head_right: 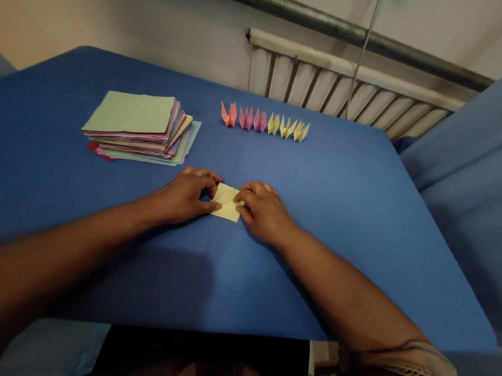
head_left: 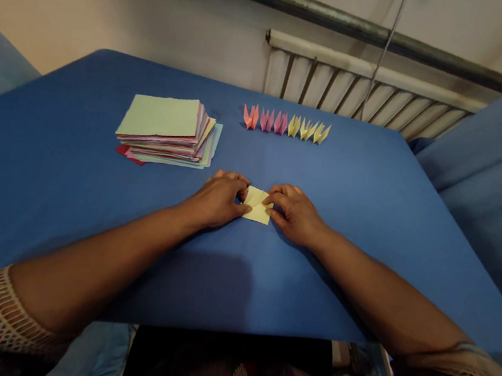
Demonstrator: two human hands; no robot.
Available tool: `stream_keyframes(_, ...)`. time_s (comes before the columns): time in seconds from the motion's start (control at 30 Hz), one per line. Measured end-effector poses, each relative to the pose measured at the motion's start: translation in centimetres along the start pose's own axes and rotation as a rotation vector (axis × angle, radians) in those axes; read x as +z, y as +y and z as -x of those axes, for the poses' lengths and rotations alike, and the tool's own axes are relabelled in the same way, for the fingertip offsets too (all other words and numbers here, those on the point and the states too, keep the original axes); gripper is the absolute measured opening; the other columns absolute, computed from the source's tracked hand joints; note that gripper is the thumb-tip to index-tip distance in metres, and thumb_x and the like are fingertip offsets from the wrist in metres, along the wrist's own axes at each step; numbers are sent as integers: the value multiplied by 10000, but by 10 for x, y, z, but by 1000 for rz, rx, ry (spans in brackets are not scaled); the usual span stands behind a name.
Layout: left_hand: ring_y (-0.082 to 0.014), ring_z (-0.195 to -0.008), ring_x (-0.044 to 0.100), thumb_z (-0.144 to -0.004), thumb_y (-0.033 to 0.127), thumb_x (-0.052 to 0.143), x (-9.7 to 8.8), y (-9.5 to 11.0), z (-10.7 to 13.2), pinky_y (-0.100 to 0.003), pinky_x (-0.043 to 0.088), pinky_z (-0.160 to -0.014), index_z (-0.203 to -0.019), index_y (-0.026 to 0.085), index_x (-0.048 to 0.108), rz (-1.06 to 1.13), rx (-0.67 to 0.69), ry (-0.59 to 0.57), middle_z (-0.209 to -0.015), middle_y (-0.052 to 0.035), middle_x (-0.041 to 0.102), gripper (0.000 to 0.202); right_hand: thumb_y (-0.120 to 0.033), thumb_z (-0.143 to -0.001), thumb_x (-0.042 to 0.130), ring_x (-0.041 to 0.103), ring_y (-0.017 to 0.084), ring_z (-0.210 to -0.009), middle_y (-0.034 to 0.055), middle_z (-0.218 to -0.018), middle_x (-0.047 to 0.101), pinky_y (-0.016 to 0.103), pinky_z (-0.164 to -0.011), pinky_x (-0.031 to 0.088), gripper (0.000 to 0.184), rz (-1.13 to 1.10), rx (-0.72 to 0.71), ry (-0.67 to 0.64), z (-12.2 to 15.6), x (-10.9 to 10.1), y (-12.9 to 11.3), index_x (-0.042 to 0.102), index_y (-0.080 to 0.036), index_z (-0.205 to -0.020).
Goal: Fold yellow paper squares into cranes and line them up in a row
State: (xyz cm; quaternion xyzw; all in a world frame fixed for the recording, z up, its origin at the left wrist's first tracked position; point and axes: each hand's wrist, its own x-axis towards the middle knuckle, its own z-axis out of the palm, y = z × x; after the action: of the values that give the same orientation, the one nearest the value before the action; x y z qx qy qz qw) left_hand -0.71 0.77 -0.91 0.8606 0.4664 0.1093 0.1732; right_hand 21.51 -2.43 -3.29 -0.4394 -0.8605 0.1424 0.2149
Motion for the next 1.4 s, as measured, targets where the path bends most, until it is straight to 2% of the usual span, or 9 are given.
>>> stream_keyframes(0.1,-247,-966,571,-764,317,635,-1,1,1,-387,424,-897,-766,201,588,8,30,-4,-994,-60,680,124,-234,-910,565,530,226,-1069,84,-1139,609,408,-952,422,194,-4,5,20,-1,0,-1,599,-219,-1100)
stream_keyframes(0.23,-215,-784,579,-803,314,586,-6,10,5,-339,439,-724,-805,213,591,34,-15,0,-769,-21,633,101,-215,-848,630,548,228,-1039,87,-1071,612,408,-943,434,221,-43,64,77,-2,2,-1,557,-201,-1056)
stream_keyframes(0.47,-158,-722,644,-736,230,640,-9,12,2,-302,517,-667,-972,195,522,597,-120,60,-815,-3,650,266,-288,-783,705,611,167,-876,63,-1059,628,354,-806,500,535,-450,190,204,-2,8,-1,452,-215,-1250)
stream_keyframes(0.67,-158,-704,642,-748,271,646,-11,9,3,-287,502,-624,-1099,189,587,577,-51,-66,-855,-13,689,365,-327,-759,711,554,101,-621,-43,-774,590,261,-610,479,391,-875,299,98,-5,7,-6,526,-226,-1088)
stream_keyframes(0.8,-136,-716,630,-706,265,689,-9,13,1,-284,517,-645,-1143,163,560,764,-126,-6,-914,-26,659,468,-220,-755,690,573,103,-589,-73,-681,576,259,-604,493,312,-962,367,-13,-5,9,-10,536,-225,-1027)
stream_keyframes(0.97,-94,-676,601,-693,272,727,-2,17,-1,-278,514,-623,-1119,169,515,815,-158,97,-1116,-74,620,486,-193,-783,652,574,115,-594,-71,-684,587,264,-592,472,277,-787,417,-23,-1,11,-15,520,-232,-1024)
stream_keyframes(1.07,-119,-702,627,-741,283,698,3,17,-2,-292,516,-660,-1104,189,509,649,-108,115,-1051,-49,654,420,-181,-780,653,572,125,-613,-57,-721,606,273,-594,452,345,-528,410,37,3,9,-20,521,-242,-1093)
stream_keyframes(1.23,-163,-739,657,-806,279,634,9,17,-6,-316,514,-723,-1127,202,501,456,-63,75,-847,-3,679,356,-198,-812,636,602,162,-666,-3,-811,659,313,-629,447,401,-248,410,11,5,1,-25,497,-234,-1186)
stream_keyframes(1.4,-200,-935,628,-809,245,621,12,11,-10,-354,502,-835,-1076,196,534,253,90,103,-1038,-51,635,285,-234,-827,650,608,217,-887,82,-1059,645,372,-781,482,431,-57,271,57,6,-4,-26,496,-209,-1229)
